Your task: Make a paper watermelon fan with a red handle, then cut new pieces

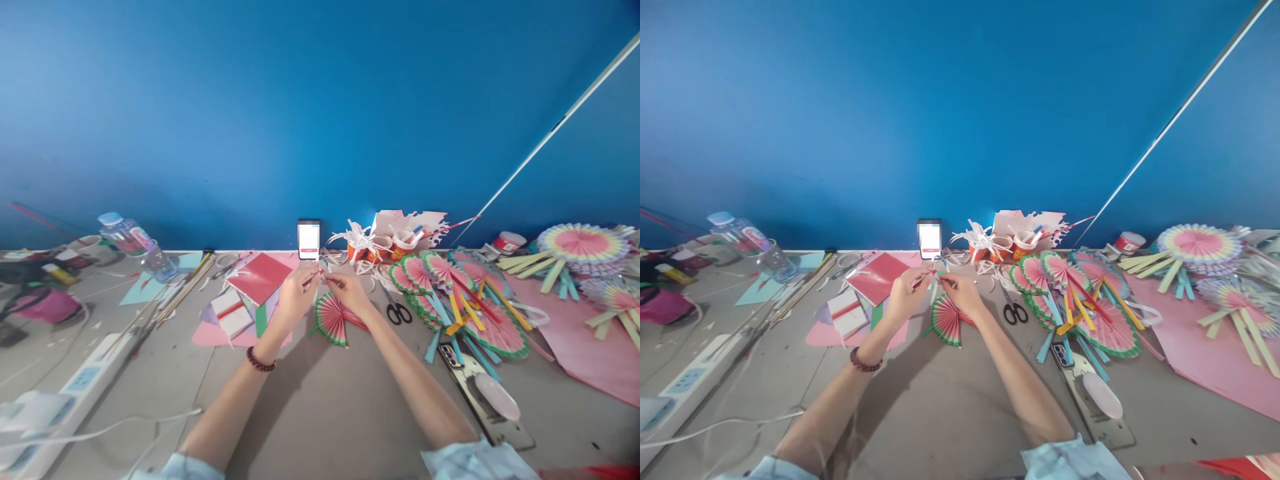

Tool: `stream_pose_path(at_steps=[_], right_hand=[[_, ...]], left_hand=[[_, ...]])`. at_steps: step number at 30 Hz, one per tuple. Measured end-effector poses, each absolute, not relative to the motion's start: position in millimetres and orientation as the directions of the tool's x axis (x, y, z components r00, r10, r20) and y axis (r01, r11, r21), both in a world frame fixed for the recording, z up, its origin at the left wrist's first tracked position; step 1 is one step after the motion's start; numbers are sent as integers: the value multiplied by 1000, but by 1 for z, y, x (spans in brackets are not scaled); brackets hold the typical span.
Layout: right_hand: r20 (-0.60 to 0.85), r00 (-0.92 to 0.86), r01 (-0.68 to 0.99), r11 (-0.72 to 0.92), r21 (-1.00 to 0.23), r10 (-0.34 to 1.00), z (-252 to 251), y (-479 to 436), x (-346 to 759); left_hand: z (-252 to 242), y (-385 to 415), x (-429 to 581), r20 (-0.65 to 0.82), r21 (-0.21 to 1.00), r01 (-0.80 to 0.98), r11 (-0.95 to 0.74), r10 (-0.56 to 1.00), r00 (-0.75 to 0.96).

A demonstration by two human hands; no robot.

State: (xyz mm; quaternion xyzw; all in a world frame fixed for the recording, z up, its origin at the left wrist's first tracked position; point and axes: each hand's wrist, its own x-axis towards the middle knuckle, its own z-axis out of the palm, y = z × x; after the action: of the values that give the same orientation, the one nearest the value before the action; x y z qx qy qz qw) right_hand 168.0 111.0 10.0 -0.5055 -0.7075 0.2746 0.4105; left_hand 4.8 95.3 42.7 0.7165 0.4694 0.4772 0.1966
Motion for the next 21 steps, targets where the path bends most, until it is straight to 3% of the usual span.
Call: stream_pose_path(at_steps=[6, 13, 21], right_hand=[[331, -125, 536, 344, -771, 935, 4, 114, 170], [318, -75, 534, 308, -787, 945, 4, 118, 172], [258, -96, 316, 276, -908, 961, 11, 115, 172]], left_hand=[[46, 92, 8, 544, 674, 516, -528, 828, 135], [55, 86, 10, 366, 876, 301, -377, 926, 94], [60, 87, 7, 294, 931, 180, -317, 945, 144]])
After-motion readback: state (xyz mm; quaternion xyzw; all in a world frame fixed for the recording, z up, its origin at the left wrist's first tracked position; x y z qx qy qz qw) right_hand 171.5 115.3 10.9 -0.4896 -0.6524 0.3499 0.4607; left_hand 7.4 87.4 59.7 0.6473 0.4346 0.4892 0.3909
